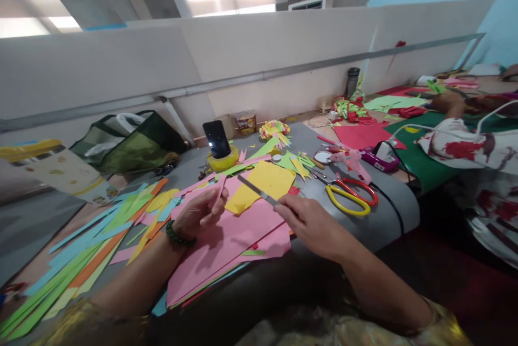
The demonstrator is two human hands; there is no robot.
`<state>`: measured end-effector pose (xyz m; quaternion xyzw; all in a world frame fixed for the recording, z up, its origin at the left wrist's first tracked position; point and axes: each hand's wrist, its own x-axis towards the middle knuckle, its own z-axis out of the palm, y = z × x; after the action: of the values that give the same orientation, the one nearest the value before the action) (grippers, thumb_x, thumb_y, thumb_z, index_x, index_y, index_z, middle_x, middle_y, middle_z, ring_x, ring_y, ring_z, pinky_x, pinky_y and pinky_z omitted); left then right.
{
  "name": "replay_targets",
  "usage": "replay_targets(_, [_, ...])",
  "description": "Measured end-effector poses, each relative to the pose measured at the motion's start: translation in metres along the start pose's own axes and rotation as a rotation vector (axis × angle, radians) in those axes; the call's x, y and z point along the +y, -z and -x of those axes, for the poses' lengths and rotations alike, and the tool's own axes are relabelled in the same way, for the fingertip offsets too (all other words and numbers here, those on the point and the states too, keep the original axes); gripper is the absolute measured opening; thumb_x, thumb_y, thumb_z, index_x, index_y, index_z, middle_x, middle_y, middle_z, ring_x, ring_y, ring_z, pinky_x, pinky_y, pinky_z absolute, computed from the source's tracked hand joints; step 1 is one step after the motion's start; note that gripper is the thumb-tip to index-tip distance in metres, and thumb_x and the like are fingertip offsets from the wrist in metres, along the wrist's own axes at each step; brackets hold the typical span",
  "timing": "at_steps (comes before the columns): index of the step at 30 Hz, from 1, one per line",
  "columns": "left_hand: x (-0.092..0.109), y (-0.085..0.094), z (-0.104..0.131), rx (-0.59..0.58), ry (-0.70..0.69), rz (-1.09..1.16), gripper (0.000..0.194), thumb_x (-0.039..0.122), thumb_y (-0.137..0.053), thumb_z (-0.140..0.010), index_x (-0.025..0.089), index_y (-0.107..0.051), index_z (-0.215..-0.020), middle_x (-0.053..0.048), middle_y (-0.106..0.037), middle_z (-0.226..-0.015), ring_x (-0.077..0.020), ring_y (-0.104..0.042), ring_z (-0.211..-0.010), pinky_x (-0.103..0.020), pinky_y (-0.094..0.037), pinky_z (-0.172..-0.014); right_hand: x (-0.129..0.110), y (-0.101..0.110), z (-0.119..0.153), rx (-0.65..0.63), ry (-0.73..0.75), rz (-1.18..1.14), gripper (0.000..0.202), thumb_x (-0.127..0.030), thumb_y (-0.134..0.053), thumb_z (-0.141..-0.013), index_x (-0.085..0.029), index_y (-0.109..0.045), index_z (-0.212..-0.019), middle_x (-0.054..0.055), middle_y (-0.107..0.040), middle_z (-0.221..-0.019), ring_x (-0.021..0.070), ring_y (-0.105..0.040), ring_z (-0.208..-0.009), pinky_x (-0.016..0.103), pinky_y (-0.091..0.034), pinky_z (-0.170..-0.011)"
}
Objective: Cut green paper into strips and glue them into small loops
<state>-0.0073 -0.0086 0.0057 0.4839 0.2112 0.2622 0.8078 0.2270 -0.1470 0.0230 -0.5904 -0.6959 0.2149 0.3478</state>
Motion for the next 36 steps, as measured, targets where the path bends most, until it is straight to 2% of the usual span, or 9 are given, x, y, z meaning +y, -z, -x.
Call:
replay_targets(5, [-0.001,0.001,0.001,-0.015,0.010,-0.020,0.027,0.040,-0.068,-0.082,0.013,-0.063,-0.080,0.005,-0.054,-0.049,-0.0017,-0.032,-0.028,-0.014,-0.021,-0.030,-0.009,-0.015,-0.007,-0.039,0.037,-0.019,0.042,-0.050,-0.035,-0.096,-0.022,-0.043,-0.066,-0.003,-0.044,-0.055,0.0120,-0.040,-0.052,0.026,-0.029,-0.050])
replay_targets(14, [0.001,-0.007,0.002,-0.005,-0.006,-0.072,0.034,0.045,-0.074,-0.075,0.012,-0.065,-0.082,0.004,-0.056,-0.049,-0.0023,-0.036,-0.029,-0.015,-0.021,-0.032,-0.006,-0.017,-0.008,-0.046,0.047,0.007,0.034,-0.038,-0.038,-0.096,-0.021,-0.046,-0.068,-0.003,-0.047,-0.058,0.0120,-0.042,-0.053,0.026,-0.028,-0.051])
replay_targets(22, [0.001,-0.008,0.003,0.013,-0.018,-0.102,0.039,0.049,-0.076,-0.073,0.012,-0.065,-0.082,0.005,-0.056,-0.048,-0.0024,-0.036,-0.029,-0.016,-0.021,-0.032,-0.009,-0.014,-0.004,-0.052,0.025,-0.003,0.033,-0.038,-0.037,-0.096,-0.022,-0.043,-0.068,-0.004,-0.045,-0.058,0.0122,-0.041,-0.053,0.027,-0.029,-0.053])
replay_targets(29, [-0.002,-0.006,0.003,-0.005,-0.029,-0.143,0.039,0.049,-0.072,-0.077,0.011,-0.066,-0.085,0.005,-0.053,-0.047,-0.0038,-0.037,-0.032,-0.017,-0.024,-0.035,-0.004,-0.017,-0.005,-0.057,0.033,0.018,0.034,-0.038,-0.037,-0.097,-0.021,-0.045,-0.069,-0.004,-0.045,-0.057,0.0117,-0.041,-0.053,0.026,-0.029,-0.053])
replay_targets(32, [-0.004,-0.006,0.002,-0.023,-0.046,-0.158,0.041,0.050,-0.072,-0.077,0.010,-0.067,-0.086,0.004,-0.055,-0.048,-0.0042,-0.039,-0.033,-0.019,-0.030,-0.039,-0.002,-0.019,-0.006,-0.043,0.037,0.047,0.033,-0.037,-0.038,-0.097,-0.021,-0.045,-0.069,-0.003,-0.047,-0.059,0.0123,-0.043,-0.054,0.026,-0.029,-0.053])
replay_targets(36, [-0.007,-0.008,0.001,-0.043,0.013,-0.206,0.042,0.052,-0.070,-0.079,0.011,-0.067,-0.089,-0.001,-0.064,-0.058,-0.0053,-0.045,-0.036,-0.020,-0.030,-0.040,-0.003,-0.026,-0.011,-0.016,0.038,0.084,0.031,-0.036,-0.039,-0.097,-0.021,-0.049,-0.072,-0.002,-0.052,-0.061,0.0127,-0.045,-0.055,0.027,-0.030,-0.054])
